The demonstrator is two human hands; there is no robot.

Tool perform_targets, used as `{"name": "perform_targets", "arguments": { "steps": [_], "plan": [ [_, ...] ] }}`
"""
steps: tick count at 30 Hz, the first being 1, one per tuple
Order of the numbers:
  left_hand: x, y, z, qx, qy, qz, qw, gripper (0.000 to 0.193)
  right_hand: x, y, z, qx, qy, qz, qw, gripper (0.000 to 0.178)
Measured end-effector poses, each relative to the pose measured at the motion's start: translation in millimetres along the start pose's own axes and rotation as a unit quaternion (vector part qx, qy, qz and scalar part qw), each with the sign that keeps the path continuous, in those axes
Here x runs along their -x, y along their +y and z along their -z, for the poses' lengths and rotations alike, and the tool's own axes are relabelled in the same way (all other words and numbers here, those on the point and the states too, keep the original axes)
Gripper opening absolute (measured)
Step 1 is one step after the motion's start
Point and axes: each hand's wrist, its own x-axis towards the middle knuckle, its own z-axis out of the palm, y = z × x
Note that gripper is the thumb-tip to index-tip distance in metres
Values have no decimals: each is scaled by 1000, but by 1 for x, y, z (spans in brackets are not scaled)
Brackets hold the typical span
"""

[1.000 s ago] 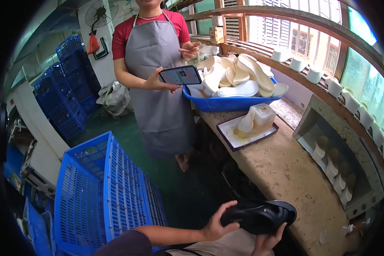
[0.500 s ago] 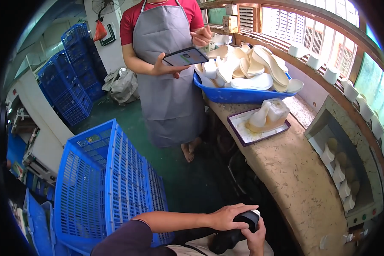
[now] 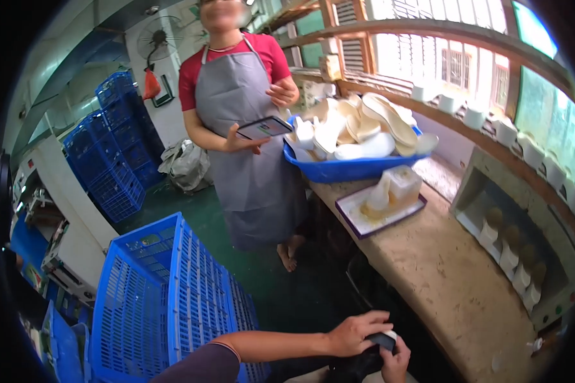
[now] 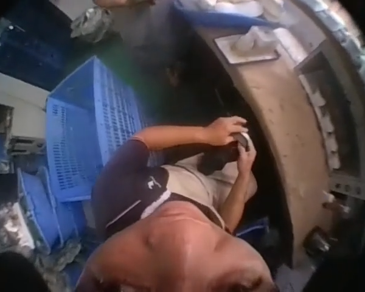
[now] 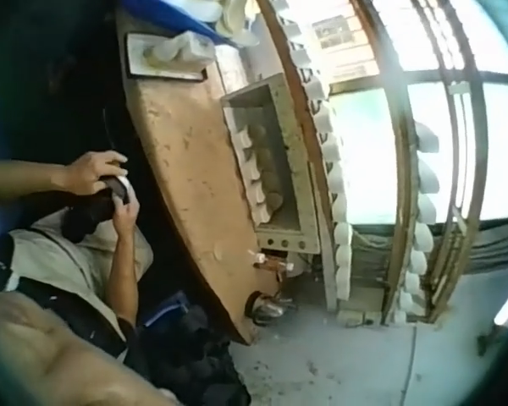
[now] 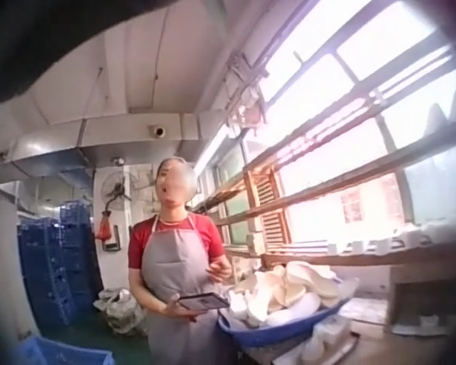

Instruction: Fit shoe uppers onto soles and apply adhesive or finish.

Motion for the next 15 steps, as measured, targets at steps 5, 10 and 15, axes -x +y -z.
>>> {"name": "perform_targets", "arguments": {
  "steps": [5,10,15],
  "plan": [
    [-55,-54,-54,-37,54,-170,983,35,-43,40,38,47,135,80,986,54],
    [-68,-137,-157,-71,24,-155,985,40,-52,134,108,275,207,200,917,43],
    [-74,-197,-243,-83,-8,-141,987,42,-53,225,176,277,193,185,923,40]
  ]
}}
